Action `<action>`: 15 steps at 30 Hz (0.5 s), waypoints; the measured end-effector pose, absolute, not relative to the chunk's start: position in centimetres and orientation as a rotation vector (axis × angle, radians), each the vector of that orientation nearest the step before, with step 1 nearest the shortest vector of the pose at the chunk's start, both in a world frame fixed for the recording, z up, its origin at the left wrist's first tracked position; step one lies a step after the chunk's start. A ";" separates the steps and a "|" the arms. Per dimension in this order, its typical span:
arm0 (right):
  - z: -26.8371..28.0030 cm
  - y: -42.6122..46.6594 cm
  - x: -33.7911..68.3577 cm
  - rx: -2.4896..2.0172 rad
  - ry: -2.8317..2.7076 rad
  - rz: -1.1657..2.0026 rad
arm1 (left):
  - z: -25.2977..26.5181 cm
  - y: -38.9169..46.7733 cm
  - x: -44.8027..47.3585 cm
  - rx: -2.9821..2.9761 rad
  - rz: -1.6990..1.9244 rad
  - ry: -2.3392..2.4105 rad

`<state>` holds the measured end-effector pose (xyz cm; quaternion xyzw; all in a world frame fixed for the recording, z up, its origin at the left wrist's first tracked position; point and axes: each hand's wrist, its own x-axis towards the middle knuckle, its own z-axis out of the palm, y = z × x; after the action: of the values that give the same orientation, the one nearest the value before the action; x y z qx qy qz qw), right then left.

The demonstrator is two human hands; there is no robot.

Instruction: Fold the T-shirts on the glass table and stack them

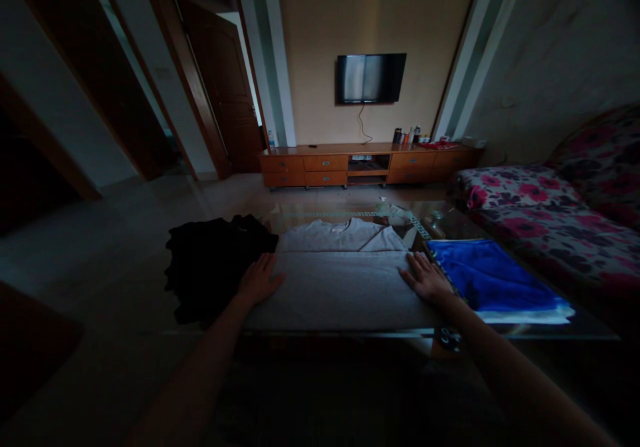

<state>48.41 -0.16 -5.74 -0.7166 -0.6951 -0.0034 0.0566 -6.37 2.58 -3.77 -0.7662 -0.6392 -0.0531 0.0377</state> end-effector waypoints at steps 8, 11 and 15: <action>-4.0 -2.6 44.5 -2.284 -1.996 0.028 | -3.1 0.3 -4.7 -2.463 -0.246 -1.746; -4.6 -3.6 43.8 -2.204 -2.087 0.061 | -3.5 -0.2 -4.7 -2.536 -0.229 -1.738; -4.4 -4.2 43.3 -2.209 -2.079 0.037 | -2.9 -1.0 -3.9 -2.482 -0.273 -1.722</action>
<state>43.29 -4.15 -4.44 -0.7271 -0.6843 0.0123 0.0540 -3.95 -1.03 -2.89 -0.8170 -0.5670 -0.0900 0.0543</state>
